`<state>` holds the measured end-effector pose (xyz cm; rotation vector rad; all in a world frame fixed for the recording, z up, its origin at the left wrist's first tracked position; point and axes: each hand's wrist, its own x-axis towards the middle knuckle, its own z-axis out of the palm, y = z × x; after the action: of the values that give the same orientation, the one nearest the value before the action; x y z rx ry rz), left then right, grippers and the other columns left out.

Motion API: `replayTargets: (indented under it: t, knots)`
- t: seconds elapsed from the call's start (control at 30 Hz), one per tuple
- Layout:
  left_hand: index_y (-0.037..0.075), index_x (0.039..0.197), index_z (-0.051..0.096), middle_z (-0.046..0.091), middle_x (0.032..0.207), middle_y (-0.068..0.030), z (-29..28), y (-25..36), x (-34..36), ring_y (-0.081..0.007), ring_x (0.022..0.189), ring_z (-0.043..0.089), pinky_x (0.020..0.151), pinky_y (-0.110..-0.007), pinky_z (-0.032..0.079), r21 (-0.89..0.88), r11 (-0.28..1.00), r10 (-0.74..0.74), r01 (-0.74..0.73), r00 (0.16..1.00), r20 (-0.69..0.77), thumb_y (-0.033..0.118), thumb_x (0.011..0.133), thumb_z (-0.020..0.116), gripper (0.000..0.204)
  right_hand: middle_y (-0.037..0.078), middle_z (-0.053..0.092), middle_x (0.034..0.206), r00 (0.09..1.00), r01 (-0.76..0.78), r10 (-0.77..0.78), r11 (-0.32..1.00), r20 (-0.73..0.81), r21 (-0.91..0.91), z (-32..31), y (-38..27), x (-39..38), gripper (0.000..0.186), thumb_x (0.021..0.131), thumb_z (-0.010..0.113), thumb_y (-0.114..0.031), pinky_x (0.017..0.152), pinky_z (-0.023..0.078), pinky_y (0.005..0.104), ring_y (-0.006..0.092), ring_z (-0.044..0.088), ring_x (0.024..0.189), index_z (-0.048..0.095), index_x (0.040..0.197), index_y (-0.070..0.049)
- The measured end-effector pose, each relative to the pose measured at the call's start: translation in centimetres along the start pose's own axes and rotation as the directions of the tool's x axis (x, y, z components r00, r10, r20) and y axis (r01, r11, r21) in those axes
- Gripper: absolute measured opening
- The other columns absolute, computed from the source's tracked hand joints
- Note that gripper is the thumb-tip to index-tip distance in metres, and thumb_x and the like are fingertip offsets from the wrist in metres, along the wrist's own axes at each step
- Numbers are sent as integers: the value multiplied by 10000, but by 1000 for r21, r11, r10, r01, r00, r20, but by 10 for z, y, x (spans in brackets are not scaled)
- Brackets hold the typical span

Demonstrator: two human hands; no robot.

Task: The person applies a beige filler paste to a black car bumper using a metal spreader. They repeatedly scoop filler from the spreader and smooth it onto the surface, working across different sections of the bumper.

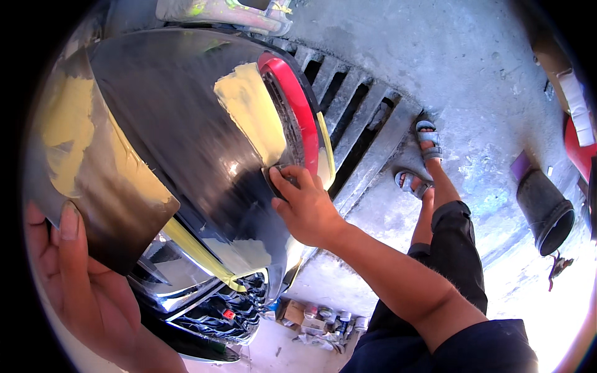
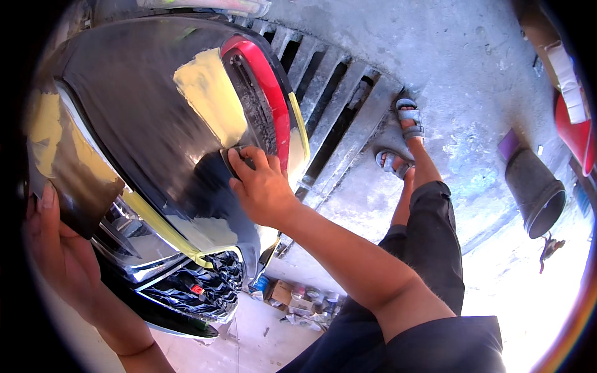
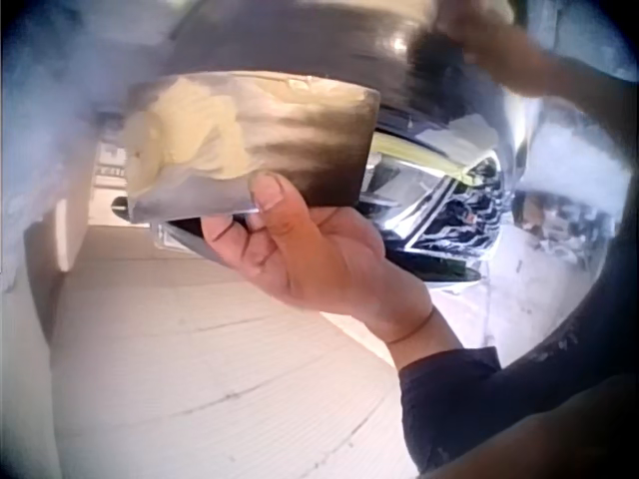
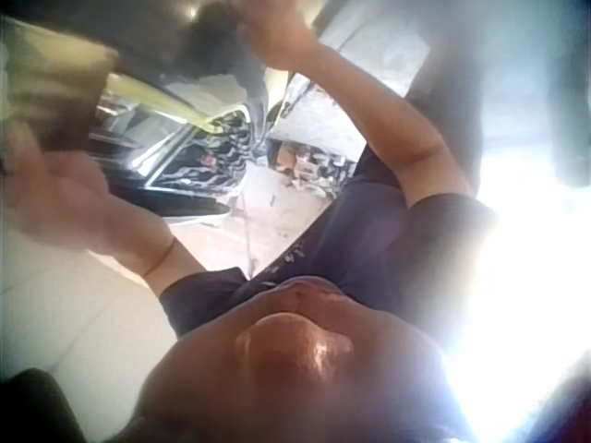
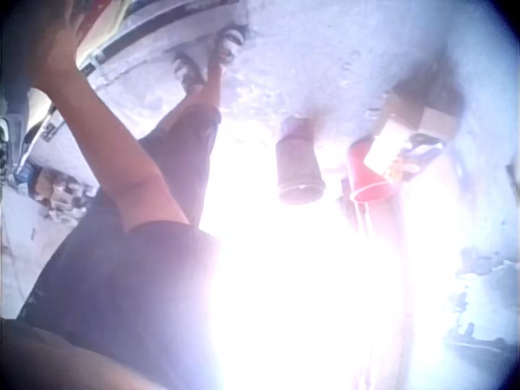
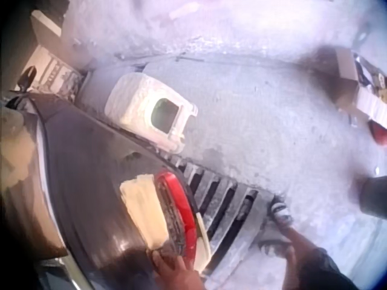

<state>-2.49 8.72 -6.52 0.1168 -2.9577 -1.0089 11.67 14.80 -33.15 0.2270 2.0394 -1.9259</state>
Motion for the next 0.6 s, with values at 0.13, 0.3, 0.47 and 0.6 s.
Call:
replayTargets:
  t: [0.13,0.3,0.47,0.6]
  knots:
    - [-39,1358,412,567,1224,-142,-4,-4,2,-166,1156,525,1017,-286,392,-55,998,21,-20,999,28,145,937,577,488,158,449,1291,996,-30,31,999,78,-18,-17,3,1,467,905,560,-222,984,411,431,379,476,1142,497,1343,-73]
    - [-33,1354,423,566,1230,-136,3,-4,0,-165,1162,522,1018,-287,392,-42,998,33,-35,999,-41,148,943,569,472,136,466,1291,994,-110,112,990,-16,85,-15,-2,25,460,902,547,-256,936,442,477,416,500,1089,500,1343,-136]
    - [-38,1342,438,558,1244,-138,-4,-3,3,-167,1167,521,1024,-290,386,58,995,79,-78,997,-19,147,942,571,460,122,466,1301,998,-68,68,996,-4,57,-7,-14,6,447,907,532,-242,933,440,489,404,500,1097,506,1343,-148]
    - [-45,1342,434,556,1241,-144,2,-1,2,-169,1169,521,1028,-289,382,-41,999,6,-6,1000,-8,151,938,578,471,140,462,1305,996,-57,54,997,69,45,-21,4,10,442,901,537,-239,950,429,486,407,496,1108,523,1331,-136]
